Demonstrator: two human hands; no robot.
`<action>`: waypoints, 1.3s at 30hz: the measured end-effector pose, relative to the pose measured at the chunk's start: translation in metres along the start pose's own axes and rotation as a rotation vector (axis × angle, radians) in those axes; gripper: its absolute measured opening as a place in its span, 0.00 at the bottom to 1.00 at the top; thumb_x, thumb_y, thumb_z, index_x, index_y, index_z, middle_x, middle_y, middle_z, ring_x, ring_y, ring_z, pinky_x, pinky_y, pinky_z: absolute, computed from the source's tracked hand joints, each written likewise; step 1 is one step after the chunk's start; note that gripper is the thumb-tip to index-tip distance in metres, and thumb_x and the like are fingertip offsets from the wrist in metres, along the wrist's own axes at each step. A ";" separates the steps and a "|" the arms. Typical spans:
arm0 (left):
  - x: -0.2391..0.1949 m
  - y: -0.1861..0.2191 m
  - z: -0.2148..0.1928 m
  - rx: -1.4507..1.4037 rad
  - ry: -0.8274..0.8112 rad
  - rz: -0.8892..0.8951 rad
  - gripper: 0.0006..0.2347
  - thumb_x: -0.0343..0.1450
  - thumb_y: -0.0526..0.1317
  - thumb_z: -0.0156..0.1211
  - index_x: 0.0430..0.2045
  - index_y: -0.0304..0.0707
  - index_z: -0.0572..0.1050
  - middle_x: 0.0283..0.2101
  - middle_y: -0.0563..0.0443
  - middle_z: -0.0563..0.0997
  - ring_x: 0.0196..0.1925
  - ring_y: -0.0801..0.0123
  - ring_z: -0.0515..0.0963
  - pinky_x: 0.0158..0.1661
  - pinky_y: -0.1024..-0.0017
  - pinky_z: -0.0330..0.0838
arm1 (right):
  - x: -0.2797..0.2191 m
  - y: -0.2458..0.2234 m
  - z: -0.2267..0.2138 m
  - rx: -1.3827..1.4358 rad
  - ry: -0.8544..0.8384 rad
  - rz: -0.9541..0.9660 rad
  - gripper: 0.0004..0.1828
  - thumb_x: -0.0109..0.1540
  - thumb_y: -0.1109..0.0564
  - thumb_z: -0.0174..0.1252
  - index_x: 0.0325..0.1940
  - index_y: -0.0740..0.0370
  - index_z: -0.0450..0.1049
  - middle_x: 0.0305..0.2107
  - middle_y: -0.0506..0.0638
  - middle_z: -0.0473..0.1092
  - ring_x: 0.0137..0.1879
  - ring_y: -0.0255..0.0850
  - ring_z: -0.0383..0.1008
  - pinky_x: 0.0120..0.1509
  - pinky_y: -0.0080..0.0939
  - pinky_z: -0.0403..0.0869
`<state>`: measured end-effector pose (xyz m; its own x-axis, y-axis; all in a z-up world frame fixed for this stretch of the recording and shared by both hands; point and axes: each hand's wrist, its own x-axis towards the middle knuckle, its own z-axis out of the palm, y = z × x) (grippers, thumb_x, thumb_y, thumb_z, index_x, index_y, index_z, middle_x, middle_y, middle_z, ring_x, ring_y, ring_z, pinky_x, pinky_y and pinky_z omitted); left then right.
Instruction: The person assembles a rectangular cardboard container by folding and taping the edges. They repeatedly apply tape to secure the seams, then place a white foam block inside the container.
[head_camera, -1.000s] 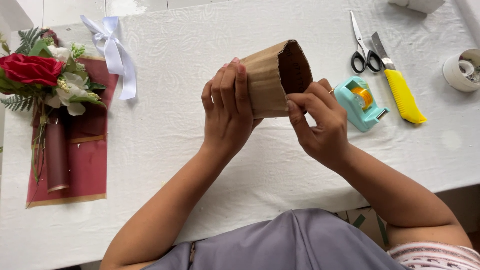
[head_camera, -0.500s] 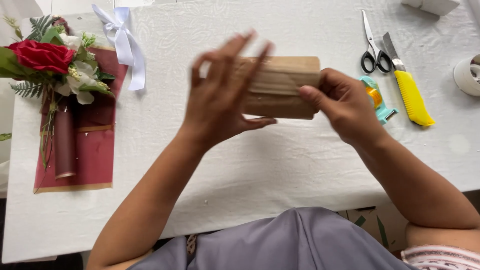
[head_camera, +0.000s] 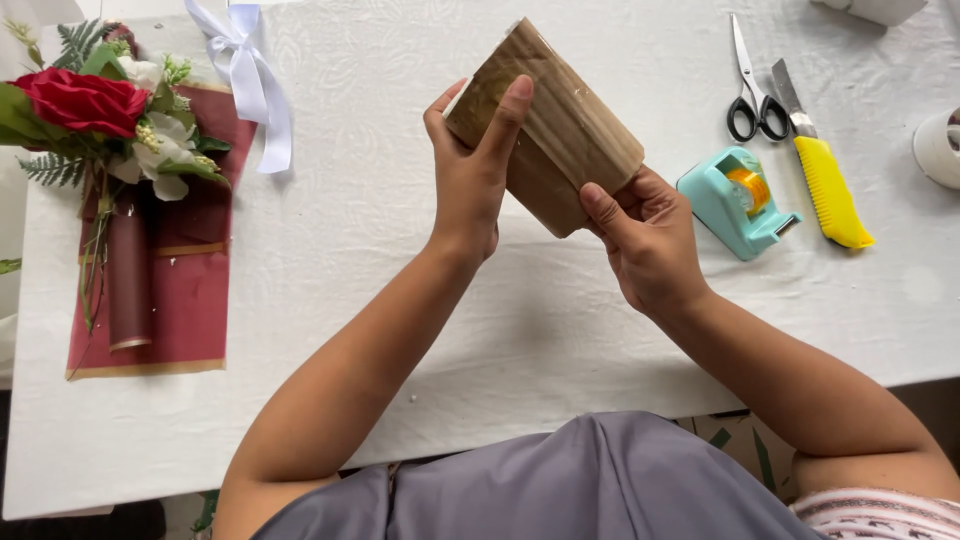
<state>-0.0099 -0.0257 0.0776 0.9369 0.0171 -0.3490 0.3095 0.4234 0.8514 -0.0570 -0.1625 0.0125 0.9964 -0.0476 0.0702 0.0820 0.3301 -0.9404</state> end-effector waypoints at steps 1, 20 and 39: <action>0.003 -0.001 0.000 -0.001 -0.002 -0.002 0.41 0.41 0.54 0.57 0.49 0.42 0.53 0.43 0.49 0.69 0.45 0.70 0.68 0.44 0.74 0.64 | 0.001 0.000 -0.001 -0.002 0.002 0.000 0.14 0.57 0.62 0.52 0.47 0.66 0.65 0.42 0.55 0.68 0.51 0.43 0.68 0.54 0.42 0.73; 0.009 -0.001 0.007 -0.178 0.005 -0.208 0.40 0.42 0.45 0.58 0.50 0.49 0.50 0.44 0.51 0.66 0.42 0.69 0.68 0.40 0.72 0.66 | 0.004 -0.007 0.010 0.252 -0.027 0.194 0.20 0.56 0.62 0.52 0.52 0.64 0.62 0.50 0.54 0.64 0.58 0.41 0.63 0.64 0.35 0.63; 0.014 -0.012 -0.037 1.915 -0.783 1.147 0.55 0.48 0.73 0.61 0.60 0.36 0.44 0.63 0.36 0.43 0.63 0.40 0.48 0.57 0.46 0.41 | 0.022 -0.023 -0.019 0.038 -0.326 0.599 0.15 0.52 0.60 0.54 0.41 0.70 0.68 0.32 0.58 0.70 0.38 0.48 0.72 0.36 0.43 0.72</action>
<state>-0.0062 0.0029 0.0474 0.4934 -0.8629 0.1093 -0.8638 -0.5009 -0.0543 -0.0373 -0.1894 0.0297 0.8251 0.4378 -0.3571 -0.4912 0.2437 -0.8363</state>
